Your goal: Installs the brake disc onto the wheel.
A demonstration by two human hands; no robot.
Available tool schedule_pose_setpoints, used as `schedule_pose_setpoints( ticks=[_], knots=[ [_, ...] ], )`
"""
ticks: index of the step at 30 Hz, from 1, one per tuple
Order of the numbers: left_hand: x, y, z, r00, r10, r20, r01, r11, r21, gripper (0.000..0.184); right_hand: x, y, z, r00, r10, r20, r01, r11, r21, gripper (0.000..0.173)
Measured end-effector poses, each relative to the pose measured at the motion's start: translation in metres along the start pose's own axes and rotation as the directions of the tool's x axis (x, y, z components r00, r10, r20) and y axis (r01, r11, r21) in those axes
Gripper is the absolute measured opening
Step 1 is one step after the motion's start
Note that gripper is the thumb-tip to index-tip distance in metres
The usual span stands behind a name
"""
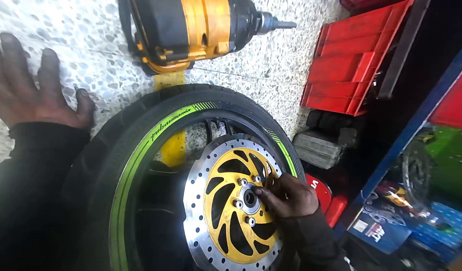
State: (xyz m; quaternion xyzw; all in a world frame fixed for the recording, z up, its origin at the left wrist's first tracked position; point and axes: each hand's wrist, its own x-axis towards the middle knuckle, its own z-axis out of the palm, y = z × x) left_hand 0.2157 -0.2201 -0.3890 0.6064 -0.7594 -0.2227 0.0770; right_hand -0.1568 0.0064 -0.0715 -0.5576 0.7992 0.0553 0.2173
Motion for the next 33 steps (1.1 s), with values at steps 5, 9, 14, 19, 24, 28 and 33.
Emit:
schedule_pose_setpoints(
  ticks=[5, 9, 14, 19, 24, 28, 33],
  knots=[
    [0.0, 0.005, -0.008, 0.999, -0.02, 0.039, 0.019, 1.0, 0.02, 0.069, 0.007, 0.016, -0.01, 0.952, -0.252, 0.171, 0.197, 0.938, 0.284, 0.026],
    [0.001, 0.008, -0.008, 0.999, -0.025, 0.024, 0.025, 1.0, 0.017, 0.07, 0.02, 0.029, -0.019, 0.888, -0.343, 0.307, 0.171, 0.865, 0.472, 0.021],
    [0.0, 0.008, -0.008, 0.999, -0.033, 0.02, 0.032, 0.999, 0.033, 0.07, 0.013, 0.024, -0.013, 0.967, -0.201, 0.159, 0.169, 0.966, 0.195, 0.034],
    [0.0, 0.015, -0.018, 0.999, -0.034, 0.04, 0.033, 0.999, 0.033, 0.068, 0.011, 0.014, -0.015, 0.964, -0.159, 0.213, 0.137, 0.984, 0.114, 0.046],
    [0.001, 0.013, -0.015, 0.998, -0.04, 0.044, 0.038, 0.998, 0.047, 0.07, 0.03, 0.025, -0.022, 0.9, -0.313, 0.303, 0.261, 0.944, 0.201, 0.036],
    [0.0, 0.009, -0.009, 1.0, -0.016, 0.003, 0.016, 0.998, 0.061, 0.068, 0.111, 0.043, -0.04, 0.92, -0.231, 0.316, 0.172, 0.964, 0.205, 0.034],
    [0.002, 0.004, -0.005, 1.0, -0.005, -0.031, 0.008, 0.997, 0.074, 0.069, 0.284, 0.113, 0.011, 0.933, 0.291, 0.21, -0.279, 0.956, -0.087, 0.053]
  ],
)
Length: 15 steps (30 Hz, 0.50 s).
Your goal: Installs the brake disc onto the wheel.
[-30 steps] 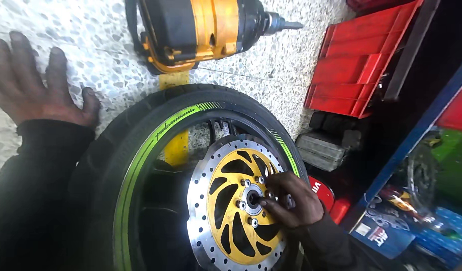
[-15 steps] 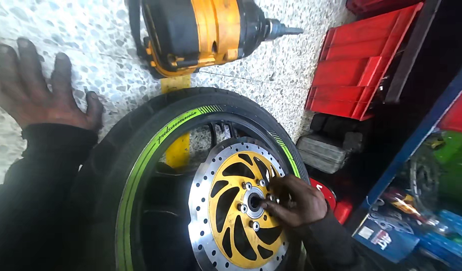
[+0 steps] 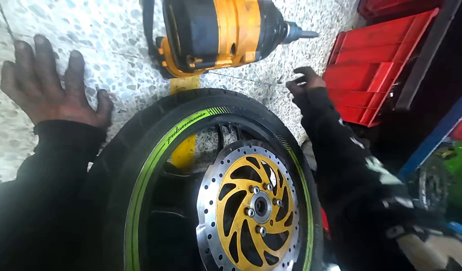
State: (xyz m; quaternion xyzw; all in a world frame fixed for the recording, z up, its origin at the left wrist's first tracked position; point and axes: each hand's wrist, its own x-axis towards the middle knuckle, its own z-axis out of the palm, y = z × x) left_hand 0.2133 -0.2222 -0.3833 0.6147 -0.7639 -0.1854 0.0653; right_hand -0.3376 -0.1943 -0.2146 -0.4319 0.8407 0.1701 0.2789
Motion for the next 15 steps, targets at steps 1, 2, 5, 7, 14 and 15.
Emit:
schedule_pose_setpoints(
  ticks=[1, 2, 5, 7, 14, 15],
  knots=[
    [0.0, 0.001, -0.002, 1.0, -0.006, 0.012, 0.006, 1.0, 0.002, 0.069, 0.03, 0.006, 0.01, 0.998, 0.051, 0.031, -0.049, 0.997, -0.057, 0.059],
    [0.0, 0.002, -0.003, 1.0, -0.012, 0.02, 0.012, 1.0, 0.002, 0.069, 0.052, 0.011, 0.02, 0.995, 0.088, 0.054, -0.082, 0.992, -0.099, 0.062],
    [0.0, 0.003, -0.005, 1.0, -0.005, 0.024, 0.005, 1.0, -0.013, 0.068, 0.076, 0.002, 0.032, 0.982, 0.185, 0.049, -0.178, 0.978, -0.111, 0.057],
    [-0.001, 0.005, -0.007, 0.999, -0.011, 0.052, 0.012, 0.999, -0.031, 0.068, 0.074, 0.007, 0.033, 0.992, 0.125, 0.036, -0.122, 0.99, -0.071, 0.05],
    [-0.006, -0.032, 0.038, 1.0, 0.012, 0.024, -0.008, 0.99, -0.142, 0.068, -0.143, -0.014, -0.038, 0.776, -0.612, -0.15, 0.627, 0.725, 0.284, 0.026],
    [-0.004, -0.033, 0.034, 0.996, -0.006, 0.09, 0.018, 0.99, -0.139, 0.069, -0.186, -0.012, -0.043, 0.732, -0.66, -0.17, 0.673, 0.659, 0.335, 0.022]
  ],
)
